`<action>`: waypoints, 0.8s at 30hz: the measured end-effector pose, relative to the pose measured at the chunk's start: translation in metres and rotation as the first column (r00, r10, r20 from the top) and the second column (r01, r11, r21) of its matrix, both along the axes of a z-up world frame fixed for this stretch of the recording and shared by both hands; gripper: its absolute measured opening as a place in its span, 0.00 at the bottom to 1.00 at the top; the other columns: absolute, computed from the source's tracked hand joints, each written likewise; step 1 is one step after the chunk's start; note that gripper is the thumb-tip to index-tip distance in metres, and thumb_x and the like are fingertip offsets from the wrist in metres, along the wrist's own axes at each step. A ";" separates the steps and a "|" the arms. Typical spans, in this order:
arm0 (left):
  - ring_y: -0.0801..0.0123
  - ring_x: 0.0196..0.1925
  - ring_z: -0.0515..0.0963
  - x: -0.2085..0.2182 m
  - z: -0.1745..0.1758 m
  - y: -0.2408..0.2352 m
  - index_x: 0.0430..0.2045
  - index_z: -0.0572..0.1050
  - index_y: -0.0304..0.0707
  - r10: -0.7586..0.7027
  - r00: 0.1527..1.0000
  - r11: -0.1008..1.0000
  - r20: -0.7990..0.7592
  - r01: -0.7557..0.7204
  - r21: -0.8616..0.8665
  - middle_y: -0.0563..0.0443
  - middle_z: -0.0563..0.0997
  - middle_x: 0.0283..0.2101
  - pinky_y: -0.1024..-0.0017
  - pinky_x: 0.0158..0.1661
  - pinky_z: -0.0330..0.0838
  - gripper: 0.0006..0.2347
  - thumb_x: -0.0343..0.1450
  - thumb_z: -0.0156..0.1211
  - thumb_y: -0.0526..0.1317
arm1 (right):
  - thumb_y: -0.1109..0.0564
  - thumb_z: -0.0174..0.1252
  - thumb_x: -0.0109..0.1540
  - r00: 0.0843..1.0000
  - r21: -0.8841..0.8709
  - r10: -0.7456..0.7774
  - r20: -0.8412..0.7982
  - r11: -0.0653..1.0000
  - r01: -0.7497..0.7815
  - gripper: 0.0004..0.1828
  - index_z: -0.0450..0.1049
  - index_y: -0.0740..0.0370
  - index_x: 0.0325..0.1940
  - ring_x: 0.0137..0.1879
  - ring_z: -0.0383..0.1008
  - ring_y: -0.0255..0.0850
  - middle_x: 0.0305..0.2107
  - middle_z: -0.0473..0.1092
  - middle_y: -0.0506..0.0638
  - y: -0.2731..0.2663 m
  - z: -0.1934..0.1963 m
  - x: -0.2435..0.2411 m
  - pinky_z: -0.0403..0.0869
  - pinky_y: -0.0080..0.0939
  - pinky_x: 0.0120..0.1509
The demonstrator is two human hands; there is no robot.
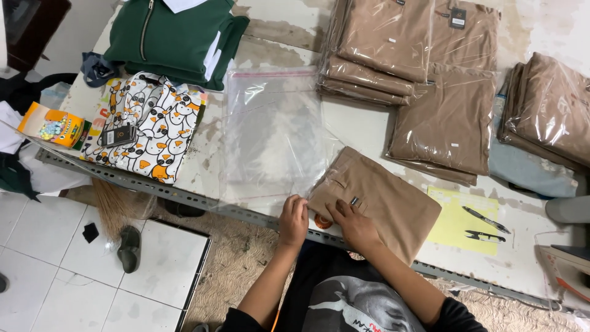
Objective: Folding brown pants and placing them into clear plastic bags for packaging.
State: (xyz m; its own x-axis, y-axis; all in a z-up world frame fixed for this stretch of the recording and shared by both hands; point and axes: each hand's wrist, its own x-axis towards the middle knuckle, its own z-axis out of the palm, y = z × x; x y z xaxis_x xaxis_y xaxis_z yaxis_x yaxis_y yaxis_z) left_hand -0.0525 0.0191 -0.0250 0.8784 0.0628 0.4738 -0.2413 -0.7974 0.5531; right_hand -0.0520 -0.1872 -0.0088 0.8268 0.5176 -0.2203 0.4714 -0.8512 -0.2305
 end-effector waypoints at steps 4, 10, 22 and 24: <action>0.64 0.41 0.82 -0.011 -0.016 -0.005 0.35 0.70 0.42 0.001 1.000 1.000 -0.019 0.000 0.023 0.53 0.72 0.40 0.74 0.35 0.82 0.05 0.73 0.59 0.30 | 0.64 0.49 0.61 0.999 -0.021 -0.032 0.030 0.999 0.032 0.39 0.55 0.44 0.76 0.57 0.73 0.58 0.63 0.60 0.57 0.004 -0.008 0.008 0.83 0.55 0.44; 0.63 0.41 0.78 -0.018 -0.016 -0.017 0.35 0.72 0.43 -0.050 0.993 0.992 -0.110 0.037 -0.121 0.51 0.69 0.43 0.70 0.37 0.80 0.04 0.74 0.55 0.31 | 0.58 0.55 0.60 0.991 -0.218 0.063 0.119 0.975 -0.036 0.38 0.56 0.50 0.74 0.57 0.72 0.55 0.64 0.59 0.57 0.021 -0.017 0.005 0.83 0.48 0.37; 0.44 0.63 0.57 -0.052 -0.040 -0.024 0.60 0.62 0.42 0.087 0.933 0.903 -0.349 -0.222 -0.368 0.36 0.51 0.64 0.48 0.61 0.59 0.30 0.64 0.68 0.45 | 0.32 0.48 0.66 0.833 -0.075 -0.538 0.132 0.832 0.549 0.37 0.65 0.58 0.71 0.64 0.71 0.61 0.58 0.67 0.63 -0.126 -0.047 0.083 0.73 0.61 0.63; 0.52 0.62 0.68 -0.036 -0.006 -0.030 0.66 0.50 0.30 -0.137 0.712 0.402 -0.688 -0.595 -0.696 0.31 0.62 0.61 0.54 0.60 0.63 0.32 0.75 0.59 0.49 | 0.25 0.36 0.69 0.860 -0.195 -0.478 0.178 0.839 0.507 0.37 0.69 0.51 0.67 0.62 0.75 0.52 0.53 0.71 0.55 -0.144 -0.071 0.088 0.73 0.52 0.64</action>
